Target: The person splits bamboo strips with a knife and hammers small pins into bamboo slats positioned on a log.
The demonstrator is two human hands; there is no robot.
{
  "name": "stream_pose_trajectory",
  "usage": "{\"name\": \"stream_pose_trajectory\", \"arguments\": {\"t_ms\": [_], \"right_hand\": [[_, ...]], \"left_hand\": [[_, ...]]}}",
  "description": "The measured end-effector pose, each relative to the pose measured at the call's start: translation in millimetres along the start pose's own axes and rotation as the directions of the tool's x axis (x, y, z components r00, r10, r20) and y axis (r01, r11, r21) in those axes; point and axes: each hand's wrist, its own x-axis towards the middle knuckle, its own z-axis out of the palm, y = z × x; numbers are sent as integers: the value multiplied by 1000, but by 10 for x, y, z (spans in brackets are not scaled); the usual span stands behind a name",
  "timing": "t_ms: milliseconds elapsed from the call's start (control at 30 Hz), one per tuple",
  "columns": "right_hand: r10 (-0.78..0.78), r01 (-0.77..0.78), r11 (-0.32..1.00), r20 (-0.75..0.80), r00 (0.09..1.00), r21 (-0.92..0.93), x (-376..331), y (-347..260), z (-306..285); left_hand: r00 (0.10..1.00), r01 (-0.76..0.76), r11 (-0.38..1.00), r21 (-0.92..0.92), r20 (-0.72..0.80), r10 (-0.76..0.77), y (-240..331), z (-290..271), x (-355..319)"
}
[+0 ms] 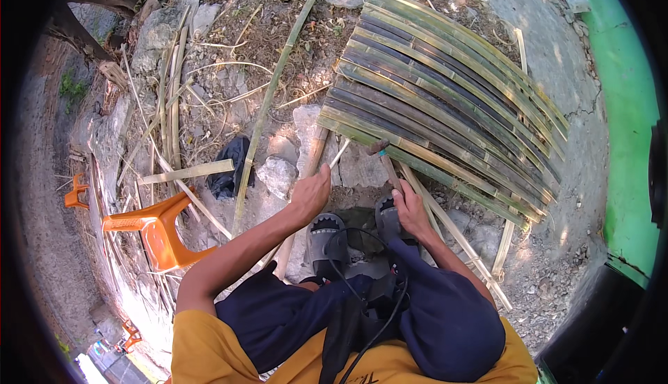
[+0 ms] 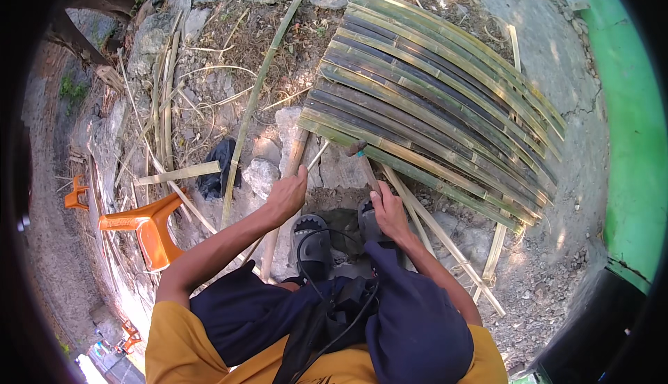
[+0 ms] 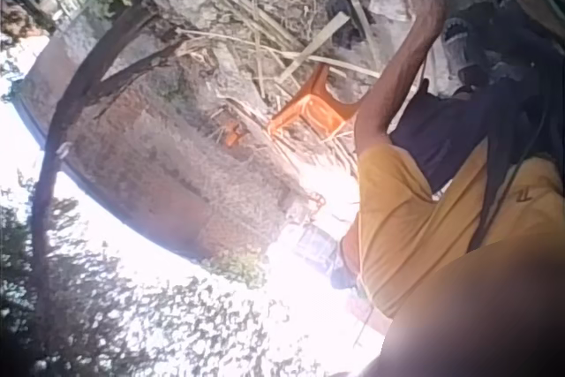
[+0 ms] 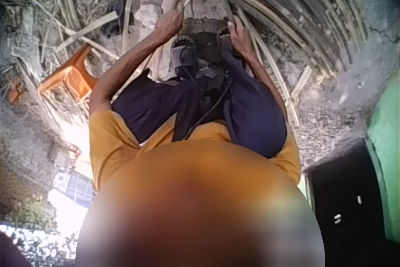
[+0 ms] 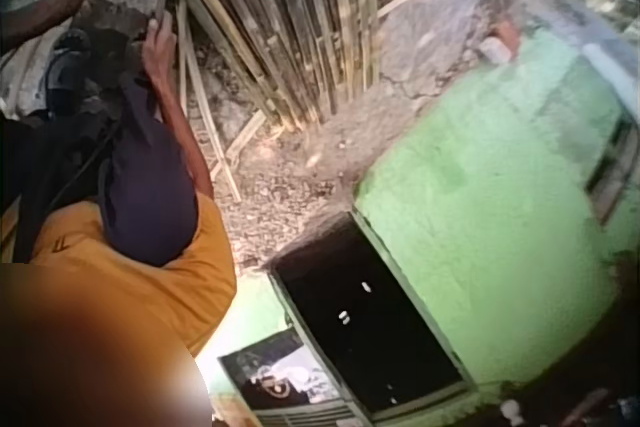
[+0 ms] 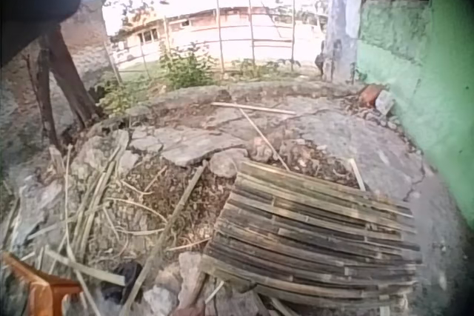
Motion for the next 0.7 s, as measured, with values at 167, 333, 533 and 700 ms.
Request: {"name": "stream_pose_trajectory", "arguments": {"t_ms": [167, 333, 533, 700], "right_hand": [[-14, 11, 999, -55, 998, -43, -17, 74, -86], [-35, 34, 999, -30, 999, -22, 20, -8, -62], [-24, 23, 999, -17, 1000, -44, 79, -172, -70], [-50, 49, 997, -17, 999, -57, 123, -183, -34]], "left_hand": [[998, 29, 999, -33, -52, -31, -225, -294, 117], [979, 134, 985, -111, -139, -149, -926, -739, 374], [980, 195, 977, -88, -25, -197, -1210, -689, 689], [963, 266, 964, -8, 48, -265, -1172, -693, 804]]}}
